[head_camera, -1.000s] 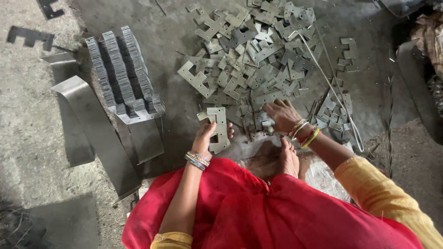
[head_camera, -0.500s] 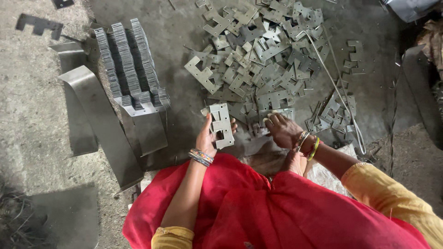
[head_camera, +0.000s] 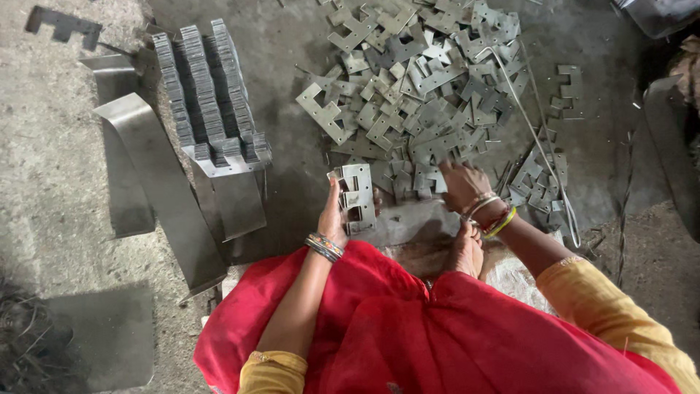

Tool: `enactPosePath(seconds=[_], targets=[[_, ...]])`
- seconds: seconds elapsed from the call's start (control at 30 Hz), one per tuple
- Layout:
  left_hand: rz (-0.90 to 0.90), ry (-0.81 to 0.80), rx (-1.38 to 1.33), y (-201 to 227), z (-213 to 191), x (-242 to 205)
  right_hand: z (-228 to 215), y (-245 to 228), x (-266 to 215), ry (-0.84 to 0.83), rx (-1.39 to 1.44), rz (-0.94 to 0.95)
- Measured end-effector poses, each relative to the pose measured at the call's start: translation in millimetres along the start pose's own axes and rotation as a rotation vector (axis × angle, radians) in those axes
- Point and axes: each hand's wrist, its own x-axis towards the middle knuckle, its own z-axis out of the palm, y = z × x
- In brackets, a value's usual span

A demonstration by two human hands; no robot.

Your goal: The person sits on the floor and sorts small metal brackets from a large pile, picking them up one by one and stacking them into neat piles. The person occasionally uses a thin metal rod to move parts around.

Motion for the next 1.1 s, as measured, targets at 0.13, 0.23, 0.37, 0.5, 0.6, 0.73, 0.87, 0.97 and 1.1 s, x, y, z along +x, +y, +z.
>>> enactPosePath(seconds=[0.13,0.23,0.37,0.5,0.6,0.73,0.87,0.97,1.1], targets=[[-0.008,-0.013,-0.06,-1,2,-1,9,22,-5,0.044,-0.006,0.097],[-0.031,-0.024,-0.077,-2,1,3,4,38,2,-0.127,0.037,0.208],[-0.022,-0.126,-0.099,-7,-1,9,-1,38,16,-0.137,0.372,0.151],[-0.037,0.027,-0.03,-5,0,9,-2,16,33,-0.287,0.688,0.174],[-0.039,0.018,-0.009,-1,3,6,-8,12,42,0.047,0.104,0.008],[-0.08,-0.012,-0.098,0,3,3,-9,24,54,0.13,-0.066,-0.09],[-0.07,-0.034,-0.092,-3,3,5,-13,36,57,0.018,-0.071,-0.024],[-0.082,-0.031,-0.078,-4,0,5,-17,26,45,-0.044,-0.112,-0.045],[-0.057,0.175,0.05,-1,-4,8,-22,-6,10,0.379,-0.066,-0.473]])
